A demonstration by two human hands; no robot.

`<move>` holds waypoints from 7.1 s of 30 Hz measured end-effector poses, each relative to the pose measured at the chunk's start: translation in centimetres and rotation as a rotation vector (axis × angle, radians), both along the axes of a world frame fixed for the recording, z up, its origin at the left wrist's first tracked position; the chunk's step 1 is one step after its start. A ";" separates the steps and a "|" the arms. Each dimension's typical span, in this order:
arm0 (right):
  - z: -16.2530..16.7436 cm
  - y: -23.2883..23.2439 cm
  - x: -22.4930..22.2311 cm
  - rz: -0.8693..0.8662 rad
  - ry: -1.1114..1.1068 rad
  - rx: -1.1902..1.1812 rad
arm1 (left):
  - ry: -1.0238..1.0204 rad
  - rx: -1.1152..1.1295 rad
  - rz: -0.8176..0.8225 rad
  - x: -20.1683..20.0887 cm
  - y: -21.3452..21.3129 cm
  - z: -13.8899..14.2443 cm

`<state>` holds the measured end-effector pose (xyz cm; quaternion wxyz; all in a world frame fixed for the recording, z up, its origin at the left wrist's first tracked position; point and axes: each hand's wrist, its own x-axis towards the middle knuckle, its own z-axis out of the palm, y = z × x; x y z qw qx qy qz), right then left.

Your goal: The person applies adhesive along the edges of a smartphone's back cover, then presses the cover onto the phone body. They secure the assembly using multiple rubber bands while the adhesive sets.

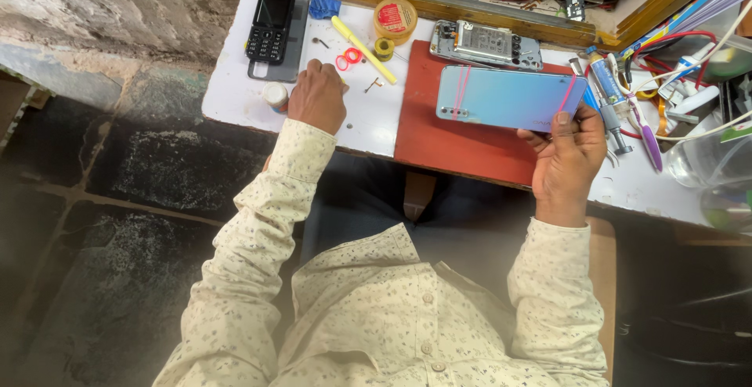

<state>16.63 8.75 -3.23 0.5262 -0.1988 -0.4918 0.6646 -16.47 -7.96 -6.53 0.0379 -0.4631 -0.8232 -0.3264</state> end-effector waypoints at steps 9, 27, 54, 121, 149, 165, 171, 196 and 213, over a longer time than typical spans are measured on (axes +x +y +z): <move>-1.5 0.0 -0.6 0.012 0.000 -0.028 | -0.424 0.490 -0.185 2.7 1.9 1.8; -0.8 -0.3 0.1 0.153 0.046 -0.088 | -1.275 0.763 -0.514 12.0 7.9 1.6; 8.6 5.4 -10.4 0.644 -0.650 0.222 | -1.221 0.681 -0.705 9.6 8.5 0.2; 13.1 -0.5 -6.9 0.126 -0.802 1.422 | -1.117 0.626 -0.666 10.1 8.1 1.0; 12.9 2.4 -10.3 0.249 -1.667 1.299 | -1.124 0.713 -0.671 10.1 8.4 0.6; 6.0 6.9 1.4 0.189 -0.603 0.041 | -1.220 0.654 -0.616 9.4 8.6 0.1; 3.3 6.4 3.8 -0.076 -0.368 0.171 | -1.239 0.661 -0.597 9.1 8.6 0.1; -0.5 4.7 2.6 0.061 -0.517 0.152 | -1.086 0.428 -0.486 8.2 6.6 -0.9; 4.2 3.4 0.8 -0.279 -0.402 0.516 | -1.124 0.513 -0.616 8.8 7.2 -0.1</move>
